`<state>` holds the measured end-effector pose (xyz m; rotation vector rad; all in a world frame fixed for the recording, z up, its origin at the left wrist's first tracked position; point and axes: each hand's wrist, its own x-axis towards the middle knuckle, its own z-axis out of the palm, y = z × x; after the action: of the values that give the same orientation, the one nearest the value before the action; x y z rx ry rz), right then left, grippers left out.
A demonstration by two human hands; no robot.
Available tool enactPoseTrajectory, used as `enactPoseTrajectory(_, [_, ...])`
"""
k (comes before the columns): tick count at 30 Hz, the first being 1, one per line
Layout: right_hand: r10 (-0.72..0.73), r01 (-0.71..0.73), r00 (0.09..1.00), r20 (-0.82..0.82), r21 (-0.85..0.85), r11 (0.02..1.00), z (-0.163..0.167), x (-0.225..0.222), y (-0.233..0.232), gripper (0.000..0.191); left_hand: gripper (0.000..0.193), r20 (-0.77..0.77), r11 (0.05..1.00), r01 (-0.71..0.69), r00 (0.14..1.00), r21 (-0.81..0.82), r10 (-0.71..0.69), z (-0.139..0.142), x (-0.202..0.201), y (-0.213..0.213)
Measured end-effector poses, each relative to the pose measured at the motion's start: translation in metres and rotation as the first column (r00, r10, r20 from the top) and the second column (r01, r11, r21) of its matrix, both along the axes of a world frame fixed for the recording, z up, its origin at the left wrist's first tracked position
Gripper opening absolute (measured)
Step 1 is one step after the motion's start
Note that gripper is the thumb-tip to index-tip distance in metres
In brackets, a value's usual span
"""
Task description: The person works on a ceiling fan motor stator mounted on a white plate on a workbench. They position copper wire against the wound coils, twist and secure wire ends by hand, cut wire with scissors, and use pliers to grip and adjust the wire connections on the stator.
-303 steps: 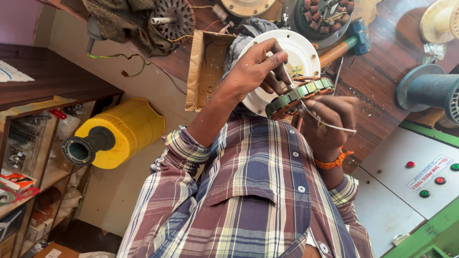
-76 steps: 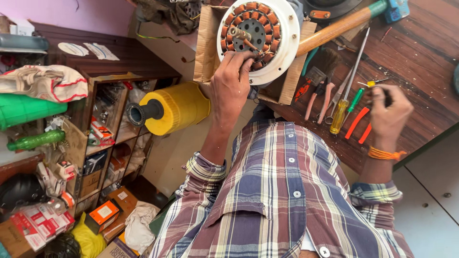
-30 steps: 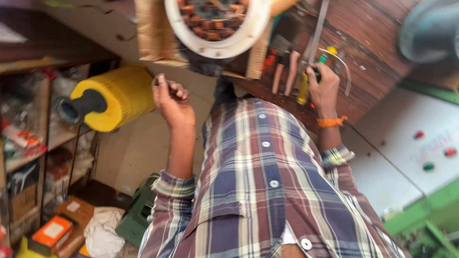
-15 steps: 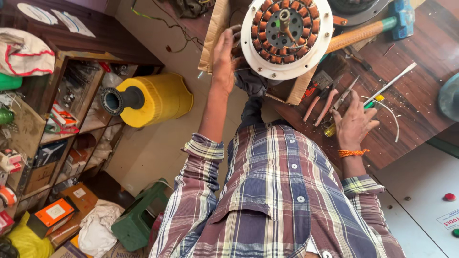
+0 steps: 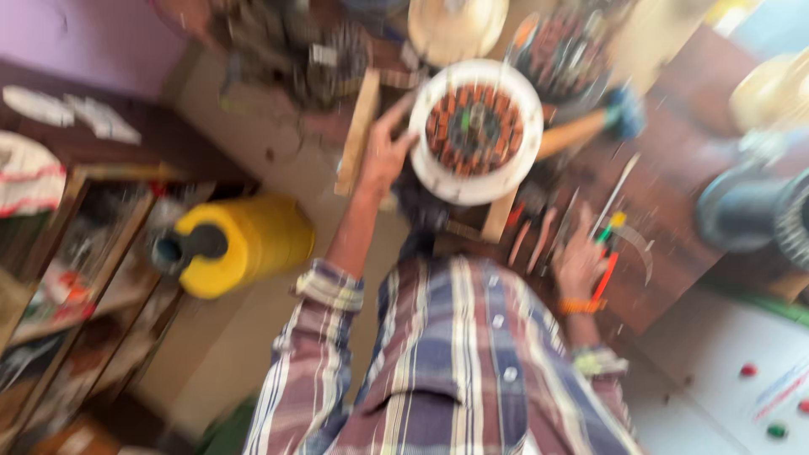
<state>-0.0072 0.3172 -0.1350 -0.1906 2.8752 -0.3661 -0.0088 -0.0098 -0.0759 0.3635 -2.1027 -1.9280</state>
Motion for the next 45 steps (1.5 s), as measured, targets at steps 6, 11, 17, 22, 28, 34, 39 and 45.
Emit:
enactPoseTrajectory(6, [-0.056, 0.05, 0.998, 0.035, 0.137, 0.989, 0.013, 0.0, -0.01, 0.053, 0.057, 0.108, 0.983, 0.185, 0.977, 0.016, -0.185, 0.024, -0.03, -0.022])
enactPoseTrajectory(11, [0.0, 0.007, 0.999, -0.054, 0.142, 0.99, 0.02, 0.018, -0.018, 0.08, 0.052, 0.165, 0.928, 0.368, 0.921, -0.064, -0.354, 0.021, -0.04, -0.043])
enactPoseTrajectory(17, [-0.113, 0.093, 0.989, 0.091, 0.2, 0.975, 0.009, 0.004, -0.023, 0.072, 0.041, -0.106, 0.965, 0.115, 0.99, 0.234, -0.093, 0.026, -0.007, -0.056])
enactPoseTrajectory(22, [-0.054, 0.041, 0.994, -0.093, -0.132, 0.99, 0.004, -0.003, 0.014, 0.049, 0.034, -0.191, 0.996, 0.091, 0.977, -0.017, -0.092, 0.06, 0.07, -0.048])
enactPoseTrajectory(28, [-0.071, 0.094, 0.994, 0.084, -0.32, 0.943, 0.066, 0.002, 0.079, 0.017, 0.036, -0.095, 0.791, 0.235, 0.934, -0.564, -0.345, 0.06, 0.095, 0.022])
enactPoseTrajectory(34, [-0.16, 0.202, 0.972, 0.172, -0.959, 0.197, 0.077, -0.007, 0.1, 0.025, 0.044, -0.065, 0.78, -0.058, 0.998, -0.623, 0.022, 0.021, 0.072, 0.046])
enactPoseTrajectory(39, [0.004, 0.724, 0.673, 0.74, -0.658, -0.208, 0.023, 0.011, 0.092, 0.027, 0.027, 0.147, 0.904, -0.041, 0.982, -0.427, 0.114, -0.01, 0.087, 0.051])
enactPoseTrajectory(45, [0.058, 0.392, 0.907, 0.416, -0.888, 0.239, 0.052, 0.022, 0.045, 0.014, 0.028, 0.194, 0.763, 0.059, 0.952, 0.644, -0.238, -0.033, 0.103, 0.059])
